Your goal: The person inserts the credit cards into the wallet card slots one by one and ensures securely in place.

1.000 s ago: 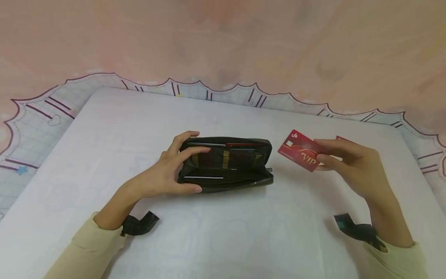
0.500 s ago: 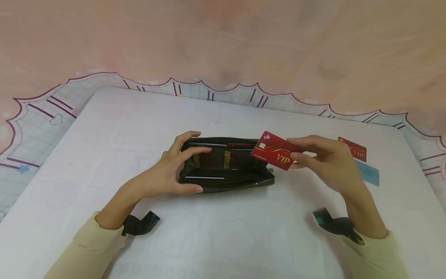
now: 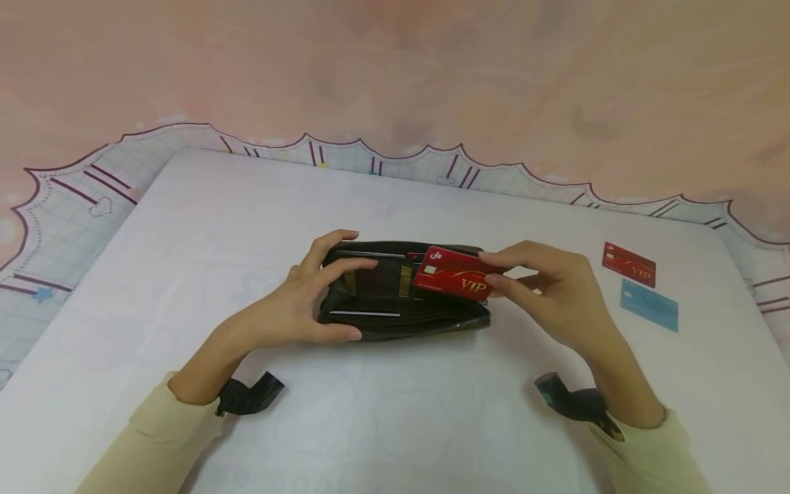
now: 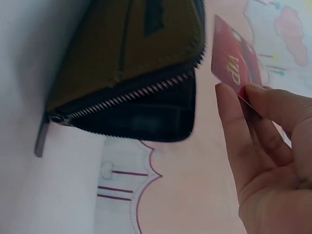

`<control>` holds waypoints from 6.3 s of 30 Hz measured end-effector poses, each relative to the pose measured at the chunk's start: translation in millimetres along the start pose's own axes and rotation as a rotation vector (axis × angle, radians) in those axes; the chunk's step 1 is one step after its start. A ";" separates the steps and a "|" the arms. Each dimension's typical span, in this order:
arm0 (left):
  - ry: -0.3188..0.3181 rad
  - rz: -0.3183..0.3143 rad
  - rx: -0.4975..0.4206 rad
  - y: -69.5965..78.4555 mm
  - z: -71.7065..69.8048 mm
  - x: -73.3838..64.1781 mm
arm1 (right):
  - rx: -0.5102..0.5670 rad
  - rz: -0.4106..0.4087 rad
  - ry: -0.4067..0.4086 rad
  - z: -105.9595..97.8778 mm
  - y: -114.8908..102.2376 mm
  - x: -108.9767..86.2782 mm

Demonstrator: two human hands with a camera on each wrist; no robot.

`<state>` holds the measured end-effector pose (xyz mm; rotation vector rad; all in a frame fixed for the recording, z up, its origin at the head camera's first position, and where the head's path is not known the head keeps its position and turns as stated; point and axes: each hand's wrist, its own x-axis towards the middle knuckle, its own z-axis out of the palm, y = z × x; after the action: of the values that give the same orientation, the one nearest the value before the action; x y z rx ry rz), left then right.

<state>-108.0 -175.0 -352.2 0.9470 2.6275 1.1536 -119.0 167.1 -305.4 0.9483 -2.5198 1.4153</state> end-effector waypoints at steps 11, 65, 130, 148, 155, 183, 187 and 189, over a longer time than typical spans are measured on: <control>0.002 0.001 0.005 1.0 -0.7 -0.7 | -0.117 -0.164 -0.017 16.6 3.6 -0.4; 0.001 0.014 0.007 -1.1 -1.5 0.5 | -0.343 -0.126 -0.411 7.1 -7.9 -8.0; -0.010 0.016 0.002 0.3 -1.5 0.8 | -0.405 -0.074 0.017 -10.9 11.1 -7.6; -0.008 0.012 -0.021 -0.2 1.9 -0.7 | -0.473 0.607 0.206 -120.7 86.2 -98.0; 0.007 -0.004 -0.024 -0.4 1.6 -4.7 | -0.526 0.734 0.163 -136.8 109.7 -112.1; -0.010 -0.004 -0.026 3.7 -2.1 0.2 | -0.492 0.911 0.013 -147.1 161.2 -154.1; -0.013 -0.011 -0.024 3.9 -1.9 0.0 | -0.498 0.935 0.003 -145.4 159.6 -152.5; -0.014 -0.014 -0.023 4.0 -1.8 -0.1 | -0.508 0.935 -0.002 -144.8 158.6 -152.1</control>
<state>-106.5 -174.1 -348.1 0.9279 2.6000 1.1680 -116.1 413.6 -397.5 -0.3740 -3.2157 0.7408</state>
